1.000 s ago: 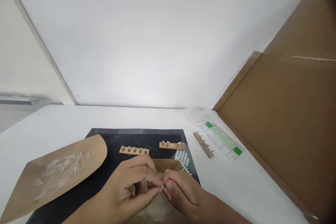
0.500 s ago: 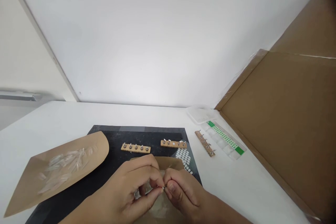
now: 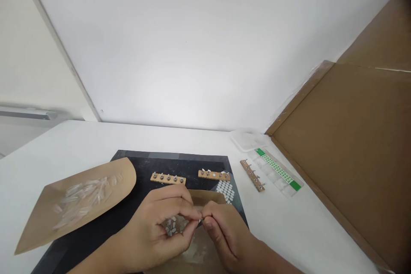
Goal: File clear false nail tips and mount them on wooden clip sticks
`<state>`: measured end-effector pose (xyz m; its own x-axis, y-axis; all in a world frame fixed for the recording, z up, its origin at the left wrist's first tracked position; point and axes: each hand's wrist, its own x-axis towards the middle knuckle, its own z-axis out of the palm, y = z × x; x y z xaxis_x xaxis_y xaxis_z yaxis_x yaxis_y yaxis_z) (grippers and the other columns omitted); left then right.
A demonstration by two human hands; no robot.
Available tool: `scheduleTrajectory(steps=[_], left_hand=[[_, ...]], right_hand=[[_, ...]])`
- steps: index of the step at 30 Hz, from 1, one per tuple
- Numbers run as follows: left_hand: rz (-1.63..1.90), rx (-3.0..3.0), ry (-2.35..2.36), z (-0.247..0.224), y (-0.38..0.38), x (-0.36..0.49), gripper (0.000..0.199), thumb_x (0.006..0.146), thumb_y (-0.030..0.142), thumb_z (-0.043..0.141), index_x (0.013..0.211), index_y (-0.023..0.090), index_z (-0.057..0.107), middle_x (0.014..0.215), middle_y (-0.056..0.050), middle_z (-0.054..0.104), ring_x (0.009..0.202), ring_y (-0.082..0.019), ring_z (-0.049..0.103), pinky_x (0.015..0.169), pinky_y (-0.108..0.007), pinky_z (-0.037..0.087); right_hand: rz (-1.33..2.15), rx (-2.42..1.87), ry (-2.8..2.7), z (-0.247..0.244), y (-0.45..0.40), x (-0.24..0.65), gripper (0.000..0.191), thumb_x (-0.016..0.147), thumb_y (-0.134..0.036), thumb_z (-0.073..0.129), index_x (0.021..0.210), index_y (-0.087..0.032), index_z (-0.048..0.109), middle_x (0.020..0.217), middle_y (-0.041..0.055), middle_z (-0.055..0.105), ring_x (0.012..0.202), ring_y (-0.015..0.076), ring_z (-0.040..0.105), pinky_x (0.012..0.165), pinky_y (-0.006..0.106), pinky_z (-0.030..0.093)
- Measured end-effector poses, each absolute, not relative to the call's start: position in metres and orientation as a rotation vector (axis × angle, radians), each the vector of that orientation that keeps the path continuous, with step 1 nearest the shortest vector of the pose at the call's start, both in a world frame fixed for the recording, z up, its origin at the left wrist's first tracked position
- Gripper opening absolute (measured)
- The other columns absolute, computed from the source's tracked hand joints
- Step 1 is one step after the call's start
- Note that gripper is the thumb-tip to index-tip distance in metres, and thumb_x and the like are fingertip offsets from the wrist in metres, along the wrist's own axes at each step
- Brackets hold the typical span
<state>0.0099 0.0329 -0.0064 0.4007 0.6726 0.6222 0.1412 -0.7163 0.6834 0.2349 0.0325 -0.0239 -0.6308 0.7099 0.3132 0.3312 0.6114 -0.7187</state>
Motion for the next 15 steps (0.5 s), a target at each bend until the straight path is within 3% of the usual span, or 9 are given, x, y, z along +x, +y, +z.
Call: scheduleTrajectory(steps=[7, 15], left_hand=[[1.262, 2.142, 0.689, -0.0052, 0.0326, 0.0082, 0.026, 0.087, -0.002, 0.068, 0.101, 0.019, 0.074, 0.087, -0.005, 0.071, 0.073, -0.015, 0.07, 0.067, -0.026, 0.055], [1.271, 2.163, 0.75, -0.0082, 0.0294, 0.0095, 0.023, 0.084, -0.002, 0.067, 0.093, 0.019, 0.068, 0.081, -0.002, 0.067, 0.07, -0.014, 0.066, 0.063, -0.025, 0.052]], right_hand=[[0.597, -0.853, -2.343, -0.0236, 0.0298, 0.2361, 0.044, 0.118, -0.042, 0.024, 0.095, -0.023, 0.056, 0.079, 0.0019, 0.064, 0.069, 0.0179, 0.056, 0.067, 0.03, 0.037], [0.798, -0.822, -2.311, -0.0259, 0.033, 0.2344, 0.033, 0.116, -0.036, 0.032, 0.093, -0.023, 0.052, 0.075, -0.0011, 0.059, 0.065, 0.0159, 0.051, 0.064, 0.029, 0.033]])
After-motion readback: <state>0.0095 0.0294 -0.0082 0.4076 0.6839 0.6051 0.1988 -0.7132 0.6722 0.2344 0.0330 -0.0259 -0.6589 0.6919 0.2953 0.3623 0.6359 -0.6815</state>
